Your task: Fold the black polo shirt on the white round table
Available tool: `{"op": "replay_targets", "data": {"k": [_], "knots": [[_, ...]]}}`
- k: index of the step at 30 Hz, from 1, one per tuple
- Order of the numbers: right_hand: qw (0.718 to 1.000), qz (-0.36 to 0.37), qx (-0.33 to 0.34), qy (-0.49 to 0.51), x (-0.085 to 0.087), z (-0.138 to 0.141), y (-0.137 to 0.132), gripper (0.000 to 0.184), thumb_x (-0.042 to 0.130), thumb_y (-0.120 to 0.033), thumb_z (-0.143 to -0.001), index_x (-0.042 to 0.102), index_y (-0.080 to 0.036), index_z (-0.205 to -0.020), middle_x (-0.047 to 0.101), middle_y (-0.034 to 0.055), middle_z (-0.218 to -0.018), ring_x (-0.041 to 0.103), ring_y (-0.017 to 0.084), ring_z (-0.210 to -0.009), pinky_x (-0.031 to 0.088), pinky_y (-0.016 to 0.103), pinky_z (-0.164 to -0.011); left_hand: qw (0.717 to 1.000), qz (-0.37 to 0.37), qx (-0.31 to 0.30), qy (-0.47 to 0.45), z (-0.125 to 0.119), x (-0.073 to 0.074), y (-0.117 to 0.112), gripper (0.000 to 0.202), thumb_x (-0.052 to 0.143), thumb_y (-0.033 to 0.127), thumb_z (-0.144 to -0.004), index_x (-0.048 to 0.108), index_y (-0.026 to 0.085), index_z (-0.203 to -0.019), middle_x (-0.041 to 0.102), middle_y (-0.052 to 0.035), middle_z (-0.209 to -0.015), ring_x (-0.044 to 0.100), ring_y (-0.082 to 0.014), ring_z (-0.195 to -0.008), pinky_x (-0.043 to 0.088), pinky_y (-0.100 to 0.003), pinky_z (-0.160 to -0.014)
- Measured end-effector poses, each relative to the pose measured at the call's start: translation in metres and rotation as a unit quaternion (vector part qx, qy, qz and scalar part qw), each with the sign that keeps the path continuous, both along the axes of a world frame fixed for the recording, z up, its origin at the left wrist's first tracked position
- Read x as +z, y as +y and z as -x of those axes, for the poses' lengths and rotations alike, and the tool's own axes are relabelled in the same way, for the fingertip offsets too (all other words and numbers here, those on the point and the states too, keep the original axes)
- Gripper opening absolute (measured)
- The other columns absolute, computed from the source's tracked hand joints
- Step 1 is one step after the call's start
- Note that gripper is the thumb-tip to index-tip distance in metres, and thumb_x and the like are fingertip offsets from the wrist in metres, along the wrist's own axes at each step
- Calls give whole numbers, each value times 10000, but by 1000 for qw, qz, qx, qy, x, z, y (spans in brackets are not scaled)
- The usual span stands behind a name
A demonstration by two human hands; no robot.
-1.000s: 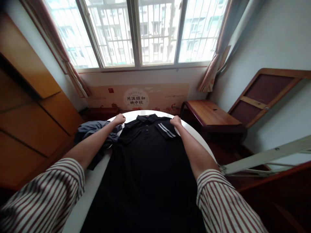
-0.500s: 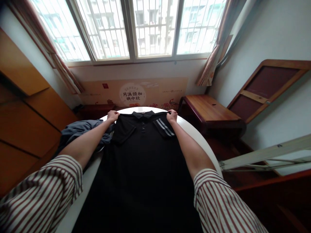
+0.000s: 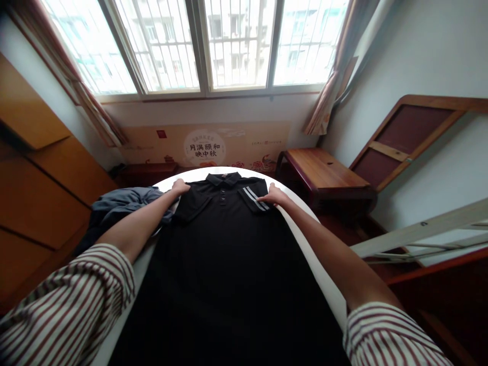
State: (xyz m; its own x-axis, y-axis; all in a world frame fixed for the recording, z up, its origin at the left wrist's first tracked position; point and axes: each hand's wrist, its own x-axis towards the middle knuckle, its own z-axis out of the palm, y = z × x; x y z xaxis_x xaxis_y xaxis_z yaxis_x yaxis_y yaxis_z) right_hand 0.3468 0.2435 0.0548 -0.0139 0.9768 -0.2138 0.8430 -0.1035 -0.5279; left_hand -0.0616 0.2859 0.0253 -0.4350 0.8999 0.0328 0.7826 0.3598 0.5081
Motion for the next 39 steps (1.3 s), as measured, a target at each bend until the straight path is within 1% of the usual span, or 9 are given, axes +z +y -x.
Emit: {"op": "replay_targets", "data": {"k": [3,9,11,14,17,21,25,31,39], "knots": [[998,39,51,6,4,-12,-29,1146,868,-370,-624,211,-119,-1528,579,249,-1284,667,268,-879,520,251,-514,1000,0,9,20,-2,-3,0,282,656,192,-787,691,101,-1051,669,-223,-1201,607,-341,-1183,484,-376,-951],[992,93,52,67,-5,-45,-65,863,778,-309,-759,329,-171,-1484,674,64,-877,605,133,-581,461,198,-457,999,-14,6,32,-5,-4,-1,351,597,134,-779,674,107,-1121,628,-202,-1271,568,-330,-1219,456,-403,-1007],[995,61,49,54,-4,-51,-60,761,792,-341,-751,461,-112,-1396,668,40,-762,592,128,-536,465,205,-456,999,-31,-6,37,-8,-2,-1,414,604,125,-757,658,96,-1167,589,-221,-1315,532,-357,-1255,439,-442,-1030],[997,-61,42,16,3,-43,-33,390,751,-338,-788,701,-70,-1067,690,75,-694,636,158,-572,515,242,-555,996,-69,-53,34,-19,1,3,437,572,126,-790,644,112,-1220,562,-192,-1361,466,-332,-1327,375,-424,-1107],[988,-148,35,0,14,-14,8,188,650,-250,-842,759,-103,-884,739,98,-796,692,191,-736,532,260,-719,992,-86,-97,7,-36,3,11,374,544,131,-840,671,128,-1191,596,-161,-1335,504,-293,-1305,384,-354,-1108],[985,-161,55,5,15,38,62,209,575,-194,-864,763,-114,-904,758,81,-882,698,179,-845,514,230,-796,990,-60,-116,-56,-61,-4,23,352,539,155,-901,632,120,-1238,669,-146,-1216,711,-221,-959,546,-282,-859],[990,-127,56,3,-5,74,92,302,545,-147,-867,694,-84,-1123,752,100,-898,698,163,-781,526,233,-764,988,-22,-110,-103,-72,-14,32,384,570,129,-900,569,86,-1282,701,-140,-1112,721,-150,-724,566,-240,-678],[993,-93,57,-35,-25,87,108,348,669,-178,-766,659,-109,-1107,696,158,-1124,655,272,-1039,511,310,-868,988,-2,-103,-117,-65,-14,40,240,647,102,-791,681,67,-1026,736,-119,-898,711,-234,-853,568,-303,-759],[985,-151,49,-65,-28,92,93,367,445,-173,-915,545,-153,-1268,625,176,-1243,588,298,-1153,467,413,-958,982,-106,-101,-124,-75,-14,33,545,530,3,-765,521,115,-1298,664,-128,-1193,640,-213,-1086,505,-292,-946]]}}
